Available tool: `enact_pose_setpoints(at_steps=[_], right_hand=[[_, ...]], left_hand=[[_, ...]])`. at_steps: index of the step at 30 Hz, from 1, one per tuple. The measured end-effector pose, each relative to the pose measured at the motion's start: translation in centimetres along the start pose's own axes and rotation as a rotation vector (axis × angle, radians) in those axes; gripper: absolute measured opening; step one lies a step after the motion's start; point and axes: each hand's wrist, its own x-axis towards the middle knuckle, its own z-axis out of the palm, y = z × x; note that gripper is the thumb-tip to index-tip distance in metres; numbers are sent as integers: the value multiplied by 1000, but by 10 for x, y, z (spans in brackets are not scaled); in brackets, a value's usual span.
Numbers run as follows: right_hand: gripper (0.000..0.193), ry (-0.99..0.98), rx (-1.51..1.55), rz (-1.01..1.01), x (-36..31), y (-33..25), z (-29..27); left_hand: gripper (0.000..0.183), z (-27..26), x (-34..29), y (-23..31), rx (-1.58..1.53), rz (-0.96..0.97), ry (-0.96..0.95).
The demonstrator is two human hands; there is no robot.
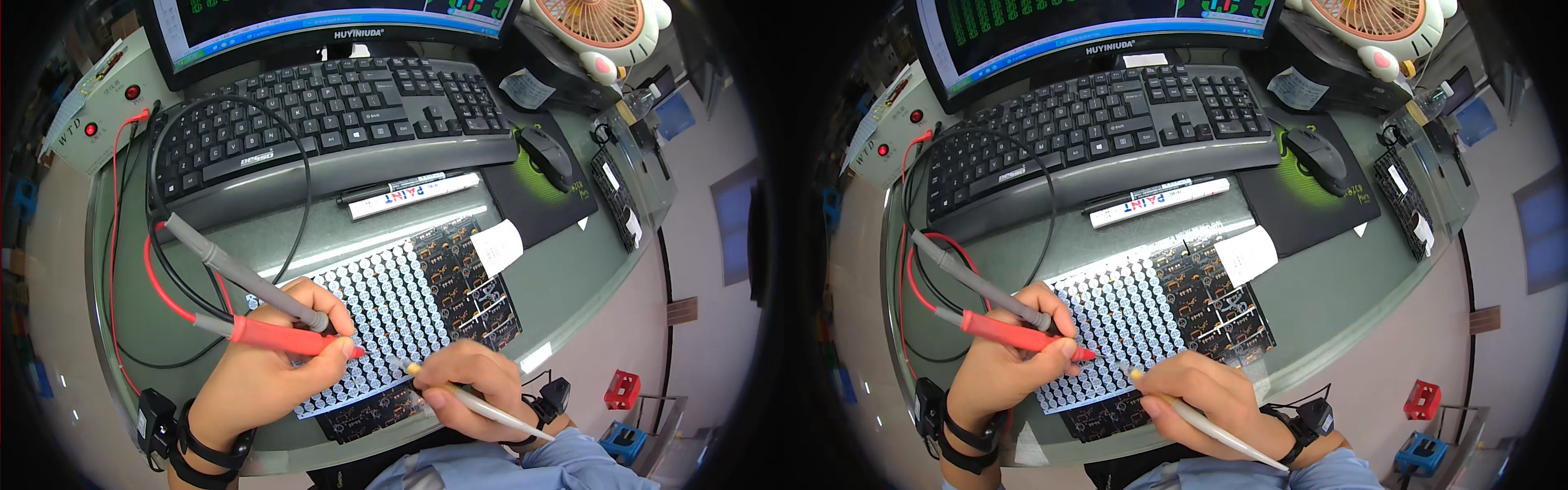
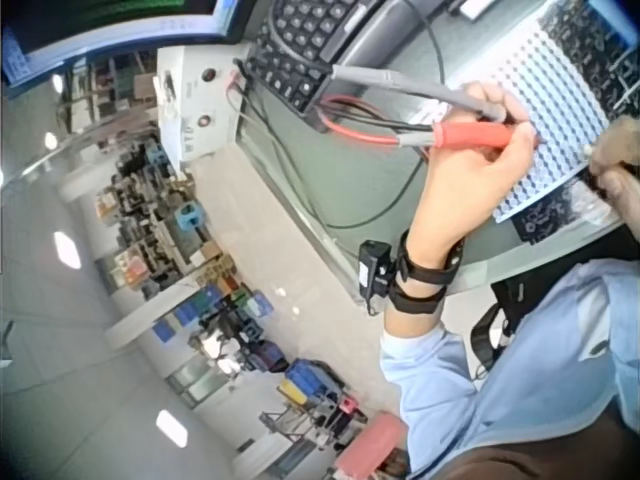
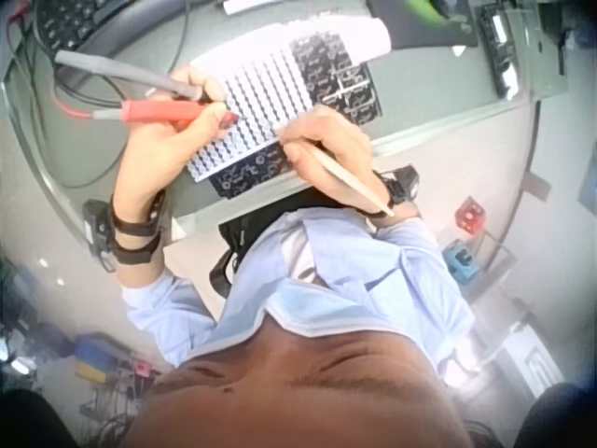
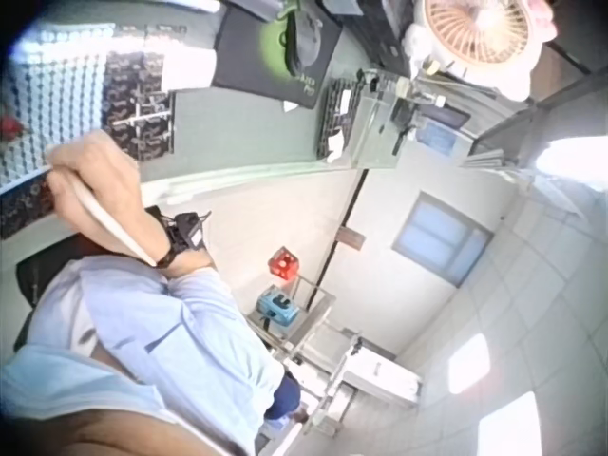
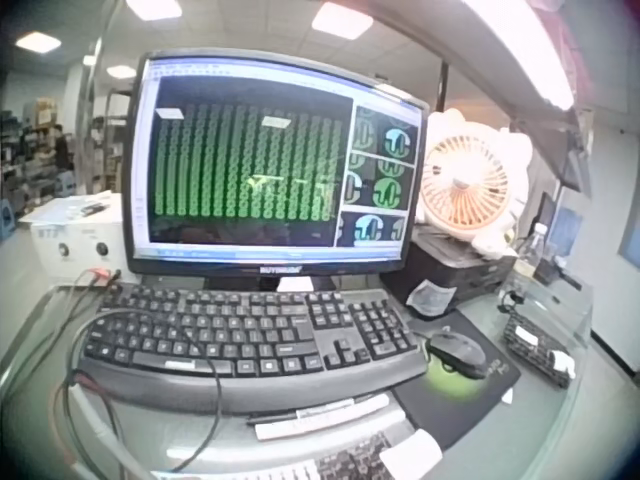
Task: Test and inspect electronic components using probes and a computer monitoring system.
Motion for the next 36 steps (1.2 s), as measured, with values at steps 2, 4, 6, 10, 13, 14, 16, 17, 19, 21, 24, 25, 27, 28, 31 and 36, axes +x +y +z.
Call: enact_pose_setpoints(at_steps=[2,4,6,10,13,14,16,17,19,21,24,25,27,28,31,36], right_hand=[[26,1,-167,-121,9,-1,-2],[29,-41,-156,-101,11,-5,-5],[28,-119,-181,-77,8,-5,-6],[28,-17,-149,-68,6,0,2],[28,-32,-204,-167,7,2,3],[27,-45,-223,-167,6,2,3],[27,-58,-241,-167,4,2,5],[27,-14,-223,-117,2,1,7],[26,32,-206,-67,1,1,10],[26,51,-210,-151,2,7,12],[26,43,-263,-185,4,7,12],[27,40,-270,-186,3,6,12],[28,44,-281,-193,1,6,12],[30,47,-293,-199,1,7,11],[30,42,-285,-170,-1,4,9],[24,-135,-38,-47,18,-17,-39]], left_hand=[[14,-1,0,-2,13,3,-4],[14,-2,0,-2,31,6,-3],[14,1,0,-1,-22,-5,12],[14,0,1,0,-29,-20,-17],[14,0,1,0,-13,-14,-4],[14,0,1,1,4,-10,3],[15,0,1,0,23,-8,9],[15,0,2,-1,36,10,15],[16,1,1,-2,48,29,17],[14,0,0,-1,17,-16,19],[14,2,0,1,-25,-26,22],[14,1,0,1,-20,-22,22],[14,1,0,-1,-12,-27,17],[14,1,-1,0,-9,-26,16],[13,2,0,1,-6,-19,9],[13,1,0,-1,16,-16,4]])
